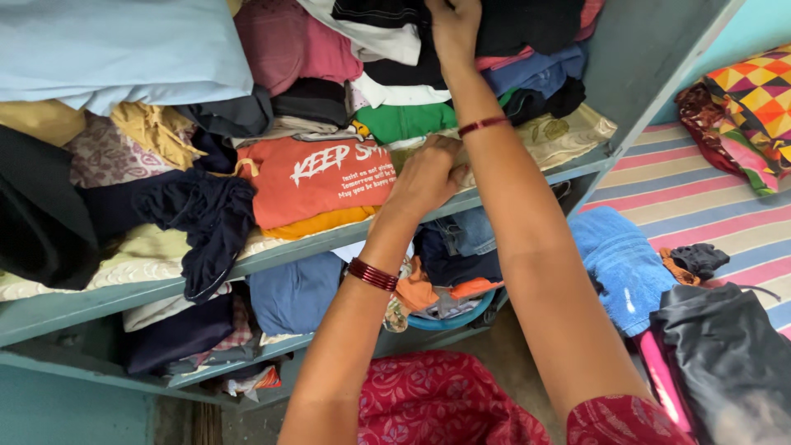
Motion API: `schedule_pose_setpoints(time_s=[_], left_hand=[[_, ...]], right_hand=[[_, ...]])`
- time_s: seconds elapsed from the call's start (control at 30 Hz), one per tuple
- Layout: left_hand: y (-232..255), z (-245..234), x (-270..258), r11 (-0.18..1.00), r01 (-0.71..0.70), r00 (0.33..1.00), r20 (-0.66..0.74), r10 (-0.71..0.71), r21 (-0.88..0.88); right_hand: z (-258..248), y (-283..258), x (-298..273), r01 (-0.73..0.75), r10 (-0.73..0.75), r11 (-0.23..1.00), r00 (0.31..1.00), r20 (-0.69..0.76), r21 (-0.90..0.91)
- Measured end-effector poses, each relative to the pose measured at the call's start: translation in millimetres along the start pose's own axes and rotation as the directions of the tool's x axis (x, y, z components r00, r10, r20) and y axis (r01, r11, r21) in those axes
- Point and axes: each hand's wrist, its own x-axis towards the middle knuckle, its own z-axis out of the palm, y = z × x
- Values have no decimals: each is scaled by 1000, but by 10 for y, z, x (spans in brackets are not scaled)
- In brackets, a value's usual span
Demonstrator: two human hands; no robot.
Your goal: The person removes folded clothes from a metal shelf and places them on a nearby bed. The person then wipes the now-empty shelf with a cloth. The person handles various garments including shirts, pants, and a cloth.
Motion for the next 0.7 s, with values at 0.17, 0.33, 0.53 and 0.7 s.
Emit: schedule_pose_setpoints(time_s=[0.17, 0.33, 0.53, 0.7], left_hand=[[-46, -3, 64, 992, 128, 985, -114, -130, -22], [37, -105, 85, 974, 140, 860, -465, -209, -179], [178, -365, 99, 957, 236, 743, -603, -291, -172], [174, -612, 233, 881, 105, 817, -545, 188, 461]], right_hand=[[-244, -633, -522, -259, 262, 748, 961, 87, 611], [-586, -1096, -866, -360, 382, 711, 919, 97, 604], [-766, -934, -1101, -384, 372, 916, 922, 107, 120], [-694, -744, -1220, -252, 252, 967, 952, 171, -21]])
